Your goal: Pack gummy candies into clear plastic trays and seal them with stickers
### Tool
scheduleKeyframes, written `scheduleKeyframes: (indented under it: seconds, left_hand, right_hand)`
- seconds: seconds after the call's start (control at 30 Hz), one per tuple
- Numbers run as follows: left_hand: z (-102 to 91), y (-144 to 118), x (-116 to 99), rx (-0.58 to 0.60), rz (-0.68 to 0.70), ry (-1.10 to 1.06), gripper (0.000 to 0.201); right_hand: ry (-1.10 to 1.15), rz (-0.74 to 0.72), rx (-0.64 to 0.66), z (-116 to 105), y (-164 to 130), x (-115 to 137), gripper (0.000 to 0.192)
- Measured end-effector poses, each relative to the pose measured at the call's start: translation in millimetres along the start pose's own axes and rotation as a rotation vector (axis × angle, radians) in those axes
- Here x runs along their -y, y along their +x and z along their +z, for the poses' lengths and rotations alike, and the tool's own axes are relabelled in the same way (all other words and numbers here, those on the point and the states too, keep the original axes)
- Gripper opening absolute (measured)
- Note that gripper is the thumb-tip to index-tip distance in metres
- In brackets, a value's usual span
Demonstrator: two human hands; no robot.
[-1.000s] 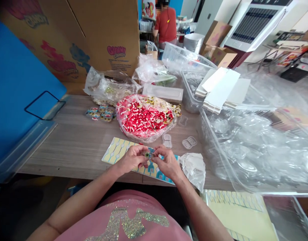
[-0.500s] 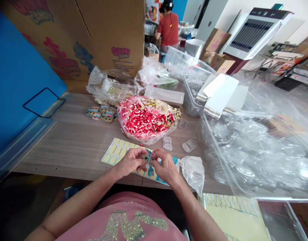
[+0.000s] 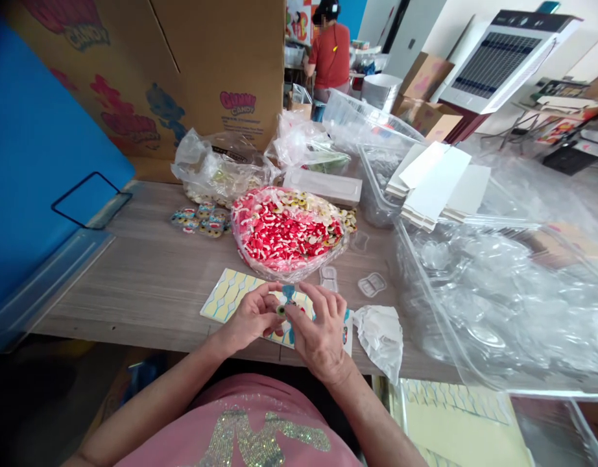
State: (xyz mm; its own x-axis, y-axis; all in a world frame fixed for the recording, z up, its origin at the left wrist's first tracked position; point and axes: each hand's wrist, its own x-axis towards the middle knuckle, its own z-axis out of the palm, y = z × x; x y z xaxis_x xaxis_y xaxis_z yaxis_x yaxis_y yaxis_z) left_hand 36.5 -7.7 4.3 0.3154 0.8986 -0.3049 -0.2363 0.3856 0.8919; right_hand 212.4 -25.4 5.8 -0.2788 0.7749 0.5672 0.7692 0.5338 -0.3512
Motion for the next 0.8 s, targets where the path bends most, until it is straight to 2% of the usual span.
scheduleKeyframes:
  seconds: [0.2, 0.37, 0.47, 0.53, 0.6, 0.7, 0.8]
  left_hand:
    - [3.9, -11.7, -6.9, -0.015, 0.098, 0.104, 0.051]
    - [0.5, -20.1, -3.5, -0.001, 0.238, 0.330, 0.052]
    - [-1.2, -21.5, -2.5, -0.007, 0.344, 0.459, 0.055]
    - [-1.6, -22.2, -2.4, -0.008, 0.392, 0.510, 0.056]
    - [-1.8, -23.3, -1.6, -0.009, 0.423, 0.539, 0.054]
    - [-2.2, -24.4, 1.6, -0.056, 0.482, 0.528, 0.048]
    - [-2.2, -21.3, 4.8, -0.128, 0.506, 0.417, 0.041]
  right_hand:
    - [-0.051, -0.049, 0.092, -9.3, 12.2, -3.6, 0.023]
    - [-0.020, -0.085, 0.195, -20.9, 25.7, -2.8, 0.013]
    - [0.083, -0.083, 0.328, -25.5, 35.2, -6.1, 0.011]
    - [0.237, -0.065, 0.404, -27.2, 40.4, -9.4, 0.012]
    - [0.457, 0.017, 0.461, -27.1, 43.1, -12.5, 0.010]
    - [0.865, 0.304, 0.527, -19.4, 39.1, -14.8, 0.005]
    - [1.152, 0.546, 0.467, -1.7, 26.2, -11.6, 0.011]
